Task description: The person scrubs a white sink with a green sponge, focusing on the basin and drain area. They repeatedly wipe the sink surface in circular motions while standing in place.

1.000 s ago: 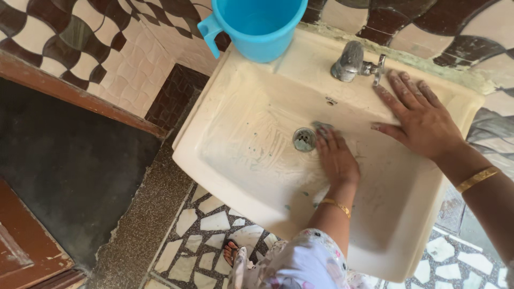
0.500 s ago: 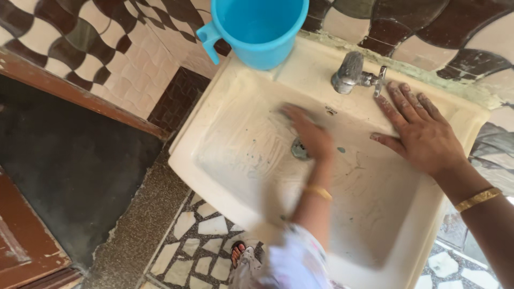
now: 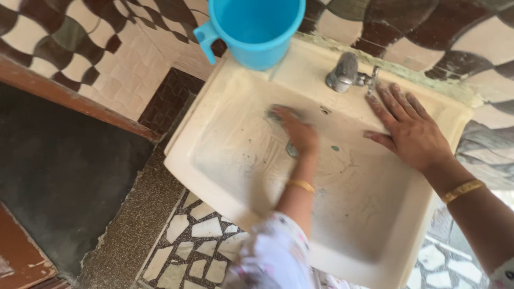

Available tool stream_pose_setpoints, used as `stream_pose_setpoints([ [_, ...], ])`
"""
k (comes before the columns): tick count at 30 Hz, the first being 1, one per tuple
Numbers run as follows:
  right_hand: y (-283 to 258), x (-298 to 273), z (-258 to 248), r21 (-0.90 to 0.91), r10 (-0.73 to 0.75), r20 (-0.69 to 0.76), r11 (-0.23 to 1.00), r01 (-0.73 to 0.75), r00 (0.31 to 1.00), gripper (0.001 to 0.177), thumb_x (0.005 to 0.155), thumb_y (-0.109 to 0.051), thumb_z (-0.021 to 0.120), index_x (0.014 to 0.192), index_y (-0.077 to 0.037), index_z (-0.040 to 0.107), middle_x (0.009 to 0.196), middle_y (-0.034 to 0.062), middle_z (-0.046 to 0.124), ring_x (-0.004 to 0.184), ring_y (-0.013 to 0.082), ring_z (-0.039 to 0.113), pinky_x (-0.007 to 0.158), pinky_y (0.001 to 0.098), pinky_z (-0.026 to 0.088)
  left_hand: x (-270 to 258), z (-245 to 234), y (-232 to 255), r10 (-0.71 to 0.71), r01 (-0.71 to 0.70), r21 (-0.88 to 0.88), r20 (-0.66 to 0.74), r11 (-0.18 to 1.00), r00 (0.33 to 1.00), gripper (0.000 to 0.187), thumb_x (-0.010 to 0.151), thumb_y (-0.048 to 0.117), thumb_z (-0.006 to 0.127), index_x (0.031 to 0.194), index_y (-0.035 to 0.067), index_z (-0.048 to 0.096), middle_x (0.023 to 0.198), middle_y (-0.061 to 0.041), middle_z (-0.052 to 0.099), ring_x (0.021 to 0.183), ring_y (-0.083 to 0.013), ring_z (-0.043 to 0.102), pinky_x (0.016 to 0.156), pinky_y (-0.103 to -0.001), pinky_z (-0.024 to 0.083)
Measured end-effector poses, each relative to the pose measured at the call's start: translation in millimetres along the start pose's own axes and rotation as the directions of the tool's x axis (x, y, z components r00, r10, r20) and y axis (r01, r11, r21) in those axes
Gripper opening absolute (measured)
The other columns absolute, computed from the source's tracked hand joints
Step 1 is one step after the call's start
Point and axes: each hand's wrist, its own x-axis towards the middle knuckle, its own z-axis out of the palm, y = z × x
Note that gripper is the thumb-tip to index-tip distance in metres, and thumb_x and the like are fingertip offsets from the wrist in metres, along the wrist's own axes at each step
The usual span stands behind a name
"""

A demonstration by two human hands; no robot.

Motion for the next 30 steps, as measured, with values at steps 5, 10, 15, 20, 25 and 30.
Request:
stream_pose_setpoints([
  [5, 2, -1, 1, 0.005, 0.022, 0.066, 1.0, -0.023, 0.998, 0.094, 0.084, -0.061, 0.05, 0.162, -0.018, 0.021, 0.169, 0.0094, 0.018, 0.156, 0.0253, 0.014, 0.127, 0.0414, 0.012, -49, 0, 38, 0.129, -0.135, 0.091, 0.069, 0.987, 0.989, 0.098, 0.075, 0.01, 0.065, 0.143, -0.02, 0.0, 0.156, -0.037, 0.0, 0.15, -0.0491, 0.001, 0.125, -0.055, 0.004],
  [10, -5, 1, -8, -0.01, 0.111, 0.134, 0.994, -0.111, 0.985, 0.115, 0.064, -0.059, 0.066, 0.162, -0.02, 0.019, 0.171, 0.0077, 0.014, 0.155, 0.0229, 0.013, 0.126, 0.0392, 0.013, -99, -3, 87, -0.008, 0.099, -0.432, 0.208, 0.897, 0.978, 0.09, 0.084, 0.001, 0.048, 0.16, -0.014, 0.002, 0.171, -0.032, -0.002, 0.16, -0.0401, -0.001, 0.129, -0.049, 0.004],
  [15, -1, 4, -4, -0.063, 0.124, 0.151, 0.991, -0.115, 0.981, 0.112, 0.07, -0.06, 0.069, 0.161, -0.018, 0.02, 0.17, 0.0083, 0.015, 0.155, 0.0235, 0.015, 0.126, 0.0394, 0.016, 7, 9, -4, -0.037, -0.025, 0.41, 0.141, 0.912, 0.989, 0.087, 0.092, 0.021, 0.055, 0.152, -0.023, 0.008, 0.164, -0.039, 0.001, 0.155, -0.0513, 0.002, 0.128, -0.05, 0.005],
  [20, -7, 4, -11, -0.052, 0.116, 0.134, 0.993, -0.109, 0.984, 0.113, 0.068, -0.06, 0.069, 0.162, -0.018, 0.021, 0.17, 0.0079, 0.016, 0.156, 0.0237, 0.016, 0.127, 0.0397, 0.016, -65, -2, 62, -0.003, -0.092, 0.313, 0.29, 0.945, 0.957, 0.091, 0.094, 0.023, 0.057, 0.158, -0.021, 0.01, 0.168, -0.039, 0.005, 0.158, -0.0497, 0.009, 0.129, -0.051, 0.015],
  [25, -7, 3, -9, -0.079, 0.127, 0.138, 0.99, -0.116, 0.982, 0.114, 0.066, -0.063, 0.068, 0.161, -0.02, 0.02, 0.17, 0.006, 0.015, 0.156, 0.022, 0.016, 0.126, 0.0389, 0.015, -57, 0, 58, 0.018, -0.001, -0.217, 0.076, 0.976, 0.997, 0.097, 0.09, 0.017, 0.064, 0.158, -0.014, 0.002, 0.168, -0.034, -0.002, 0.158, -0.0438, 0.006, 0.127, -0.049, 0.014],
  [30, -1, 0, -1, -0.065, 0.115, 0.124, 0.992, -0.108, 0.986, 0.11, 0.071, -0.063, 0.064, 0.162, -0.02, 0.019, 0.17, 0.0068, 0.015, 0.156, 0.0233, 0.016, 0.127, 0.0385, 0.014, 2, -2, -5, -0.11, 0.119, -0.188, 0.059, 0.975, 0.992, 0.094, 0.092, 0.01, 0.063, 0.157, -0.013, 0.0, 0.167, -0.033, -0.003, 0.157, -0.0436, 0.007, 0.126, -0.047, 0.014],
])
